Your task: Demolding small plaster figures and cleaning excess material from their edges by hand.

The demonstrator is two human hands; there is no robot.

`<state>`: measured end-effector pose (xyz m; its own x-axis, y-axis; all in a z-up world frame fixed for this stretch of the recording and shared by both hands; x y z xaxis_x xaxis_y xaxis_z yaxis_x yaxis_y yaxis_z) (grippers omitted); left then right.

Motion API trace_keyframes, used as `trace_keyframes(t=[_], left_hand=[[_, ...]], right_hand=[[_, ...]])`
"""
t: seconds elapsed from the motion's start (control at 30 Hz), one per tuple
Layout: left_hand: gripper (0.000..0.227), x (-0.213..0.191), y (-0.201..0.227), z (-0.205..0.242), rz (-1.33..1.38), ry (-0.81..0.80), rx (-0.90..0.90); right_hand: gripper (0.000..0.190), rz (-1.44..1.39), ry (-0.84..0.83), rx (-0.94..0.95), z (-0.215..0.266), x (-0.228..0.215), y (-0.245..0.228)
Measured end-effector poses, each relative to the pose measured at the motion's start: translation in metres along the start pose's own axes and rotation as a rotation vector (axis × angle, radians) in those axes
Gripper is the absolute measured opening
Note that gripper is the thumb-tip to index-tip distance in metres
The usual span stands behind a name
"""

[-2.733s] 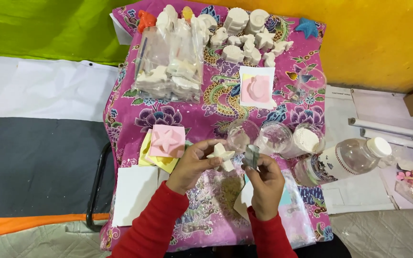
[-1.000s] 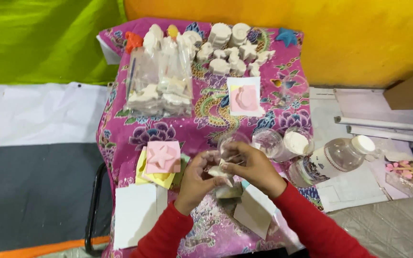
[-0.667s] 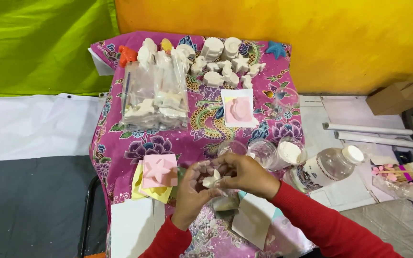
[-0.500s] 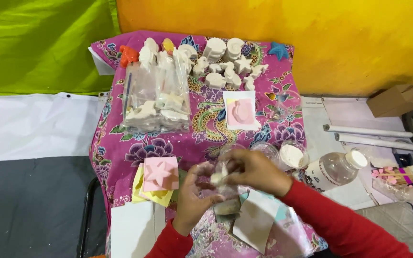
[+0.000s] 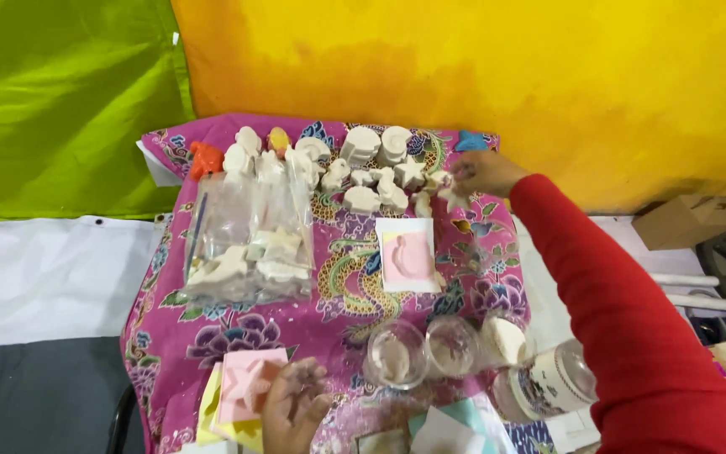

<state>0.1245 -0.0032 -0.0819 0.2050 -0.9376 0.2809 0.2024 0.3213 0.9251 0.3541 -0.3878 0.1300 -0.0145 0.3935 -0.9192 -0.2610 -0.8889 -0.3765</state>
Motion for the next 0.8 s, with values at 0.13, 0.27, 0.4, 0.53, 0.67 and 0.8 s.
trace_keyframes(t=[0.13,0.27,0.4,0.53,0.67,0.8], left_hand=[[0.062,-0.012,-0.040,-0.020,0.101,0.013,-0.083],[0.051,-0.015,-0.060,-0.025,0.245,-0.018,0.013],[0.050,-0.022,-0.069,-0.029,0.217,0.049,-0.021],[0.050,-0.023,-0.067,-0.025,0.212,0.079,-0.033],[0.052,-0.023,-0.070,-0.027,0.228,0.010,-0.049],[0.054,-0.023,-0.078,-0.032,0.243,-0.081,0.010]], right_hand=[[0.036,0.083,-0.084,-0.099,-0.045,0.037,0.038],[0.045,-0.006,-0.186,0.017,-0.051,0.046,0.049],[0.050,-0.250,-0.190,0.122,-0.075,0.050,0.076],[0.046,-0.281,-0.183,0.185,-0.067,0.050,0.069],[0.019,-0.327,-0.186,0.205,-0.081,0.058,0.084],[0.018,-0.437,-0.137,0.302,-0.076,0.056,0.082]])
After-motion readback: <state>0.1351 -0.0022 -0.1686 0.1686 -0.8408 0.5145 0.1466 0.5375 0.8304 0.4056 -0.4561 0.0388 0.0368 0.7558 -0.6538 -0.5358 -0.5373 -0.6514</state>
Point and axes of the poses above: each hand's wrist, its own z-axis away from the middle knuckle, its own x-axis out of the palm, y = z × x, the point moved 8 cm from there along -z, towards the middle knuckle, and after that the axes turned 12 degrees about y, right-handed, at the moved point
